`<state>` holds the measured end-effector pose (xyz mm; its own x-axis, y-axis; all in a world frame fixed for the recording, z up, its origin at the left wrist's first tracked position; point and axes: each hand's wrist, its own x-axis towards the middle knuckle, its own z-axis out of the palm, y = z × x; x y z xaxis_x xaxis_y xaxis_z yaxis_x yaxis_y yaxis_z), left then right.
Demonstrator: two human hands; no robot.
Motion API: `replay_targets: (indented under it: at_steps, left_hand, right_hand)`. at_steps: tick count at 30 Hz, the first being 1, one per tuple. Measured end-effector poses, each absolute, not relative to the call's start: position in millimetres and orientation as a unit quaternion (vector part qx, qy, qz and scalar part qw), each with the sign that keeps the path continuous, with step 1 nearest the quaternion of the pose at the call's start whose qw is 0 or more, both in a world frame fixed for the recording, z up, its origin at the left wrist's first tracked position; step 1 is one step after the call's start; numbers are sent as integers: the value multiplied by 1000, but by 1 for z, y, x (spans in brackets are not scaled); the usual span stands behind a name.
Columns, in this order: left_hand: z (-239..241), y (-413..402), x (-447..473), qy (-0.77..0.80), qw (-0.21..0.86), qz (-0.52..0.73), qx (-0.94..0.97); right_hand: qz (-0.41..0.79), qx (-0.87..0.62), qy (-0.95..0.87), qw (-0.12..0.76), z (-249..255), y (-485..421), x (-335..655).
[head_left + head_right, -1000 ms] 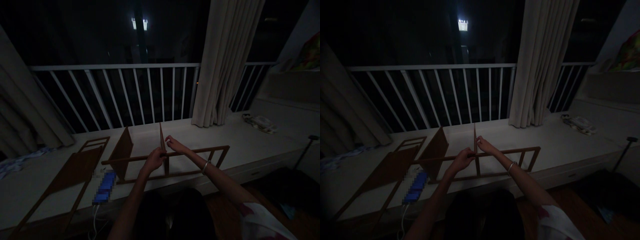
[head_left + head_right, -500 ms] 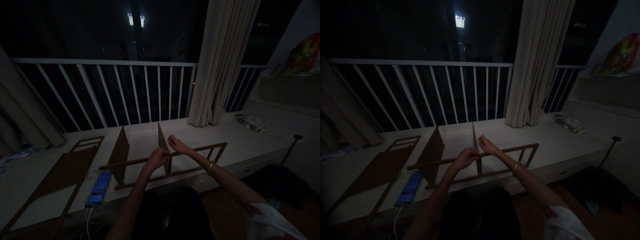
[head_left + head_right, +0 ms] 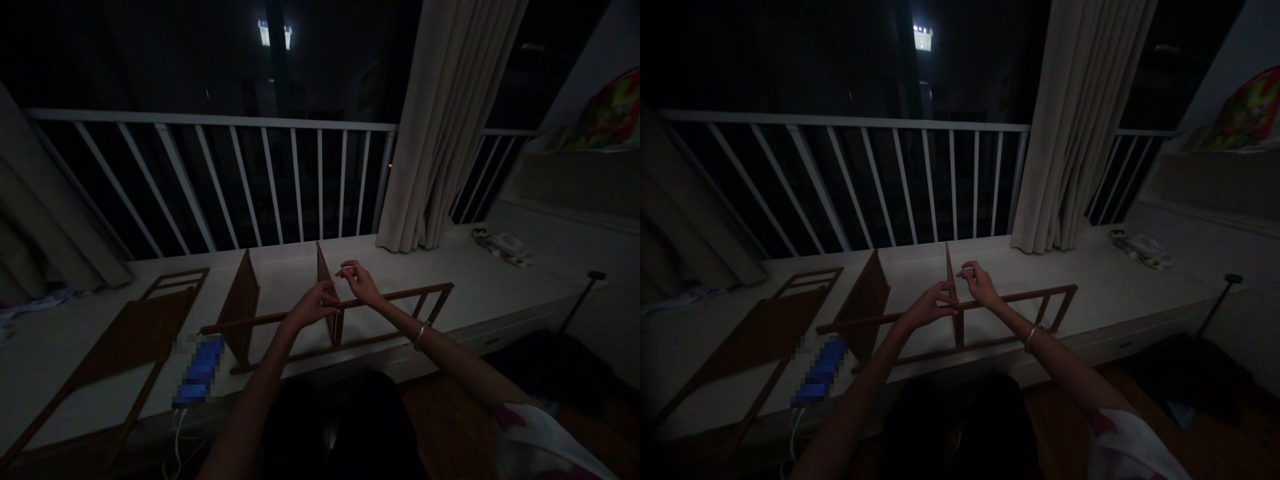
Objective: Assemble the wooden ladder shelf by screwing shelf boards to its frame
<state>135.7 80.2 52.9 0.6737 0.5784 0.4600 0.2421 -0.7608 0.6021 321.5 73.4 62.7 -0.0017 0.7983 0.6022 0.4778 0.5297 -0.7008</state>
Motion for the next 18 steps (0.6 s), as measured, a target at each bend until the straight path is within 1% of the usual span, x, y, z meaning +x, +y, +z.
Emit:
replay_targets:
  at_steps: [6,9,14,18]
  left_hand:
    - [52,79,136,236,328,285,869]
    - [52,79,136,248,339,282,863]
    - [54,80,136,243,346,277,863]
    - [54,81,136,237,347,279,864]
  right_hand:
    - [94,-462,-601,646,73,54,315]
    - [106,-462,-567,674,69,33,303]
    - [167,-474,-531,682,42,2,278]
    - [181,-480,-461,724,15,-8,265]
